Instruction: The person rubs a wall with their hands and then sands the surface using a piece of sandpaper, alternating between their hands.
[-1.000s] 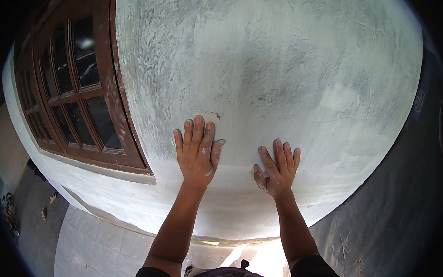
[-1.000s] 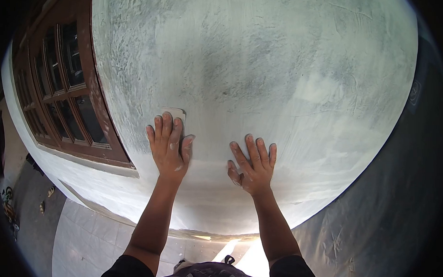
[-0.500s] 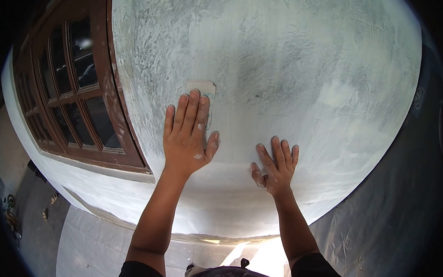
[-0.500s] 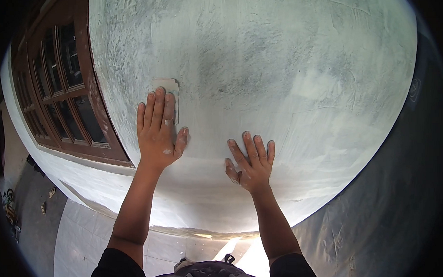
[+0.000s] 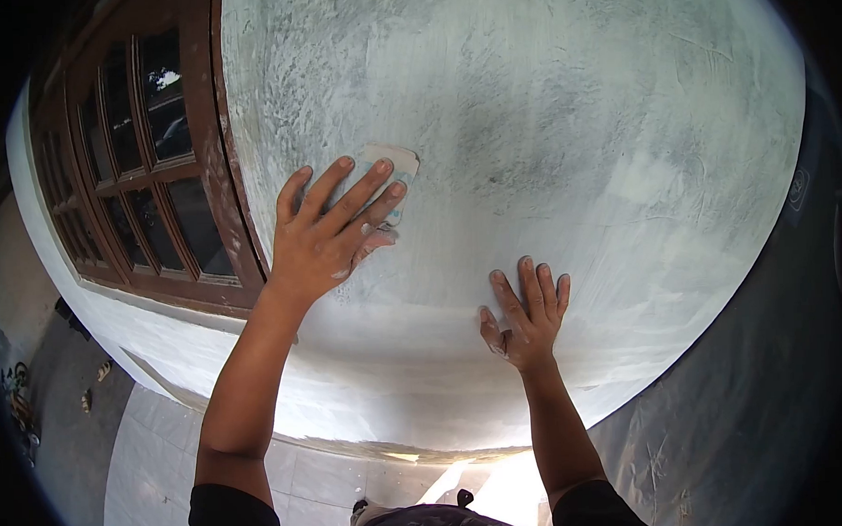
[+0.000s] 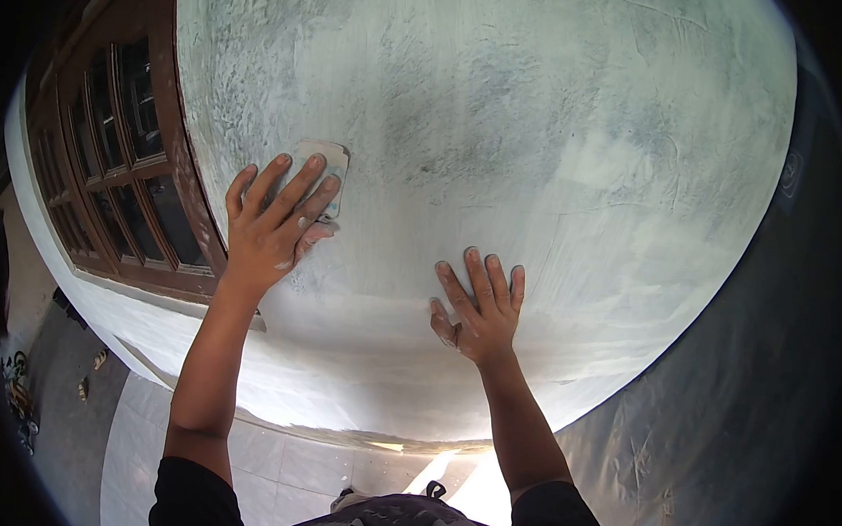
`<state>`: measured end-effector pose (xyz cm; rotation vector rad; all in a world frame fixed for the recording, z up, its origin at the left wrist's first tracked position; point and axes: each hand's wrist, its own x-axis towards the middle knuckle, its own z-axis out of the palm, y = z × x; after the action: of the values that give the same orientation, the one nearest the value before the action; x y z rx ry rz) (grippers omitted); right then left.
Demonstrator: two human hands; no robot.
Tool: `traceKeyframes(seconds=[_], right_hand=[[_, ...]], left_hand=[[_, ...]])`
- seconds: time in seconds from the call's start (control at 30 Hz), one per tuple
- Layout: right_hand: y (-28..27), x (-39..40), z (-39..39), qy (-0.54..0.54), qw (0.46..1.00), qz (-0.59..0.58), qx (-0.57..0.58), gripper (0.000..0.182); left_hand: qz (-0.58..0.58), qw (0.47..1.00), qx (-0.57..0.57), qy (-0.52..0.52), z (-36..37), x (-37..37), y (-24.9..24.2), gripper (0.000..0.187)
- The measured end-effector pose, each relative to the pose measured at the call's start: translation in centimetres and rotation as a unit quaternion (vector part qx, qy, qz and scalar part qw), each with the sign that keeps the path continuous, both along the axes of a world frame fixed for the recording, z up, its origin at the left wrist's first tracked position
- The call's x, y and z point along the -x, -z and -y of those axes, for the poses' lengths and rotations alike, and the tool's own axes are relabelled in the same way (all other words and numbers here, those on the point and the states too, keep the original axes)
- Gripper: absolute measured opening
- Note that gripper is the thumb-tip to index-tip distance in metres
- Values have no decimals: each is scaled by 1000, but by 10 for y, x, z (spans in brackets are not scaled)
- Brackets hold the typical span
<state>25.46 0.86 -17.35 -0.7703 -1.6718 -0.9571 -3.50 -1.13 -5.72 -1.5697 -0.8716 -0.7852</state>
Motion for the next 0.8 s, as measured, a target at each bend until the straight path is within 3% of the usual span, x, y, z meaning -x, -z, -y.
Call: traceKeyframes(seconds=[0.2, 0.33, 0.5, 0.73, 0.8], right_hand=[[2, -2, -2, 11, 1000, -6, 12, 46], [2, -2, 0, 5, 1000, -5, 21, 48], [2, -1, 0, 5, 1000, -9, 18, 48], [4, -1, -2, 7, 1000, -8, 11, 48], [3, -1, -2, 7, 1000, -9, 10, 48]], left_hand=[[16, 991, 69, 111, -1, 5, 6, 58], [-2, 990, 75, 123, -2, 10, 6, 58], [-3, 978, 36, 207, -9, 9, 13, 27], [13, 981, 12, 191, -5, -13, 7, 26], [62, 982, -18, 178, -5, -24, 5, 23]])
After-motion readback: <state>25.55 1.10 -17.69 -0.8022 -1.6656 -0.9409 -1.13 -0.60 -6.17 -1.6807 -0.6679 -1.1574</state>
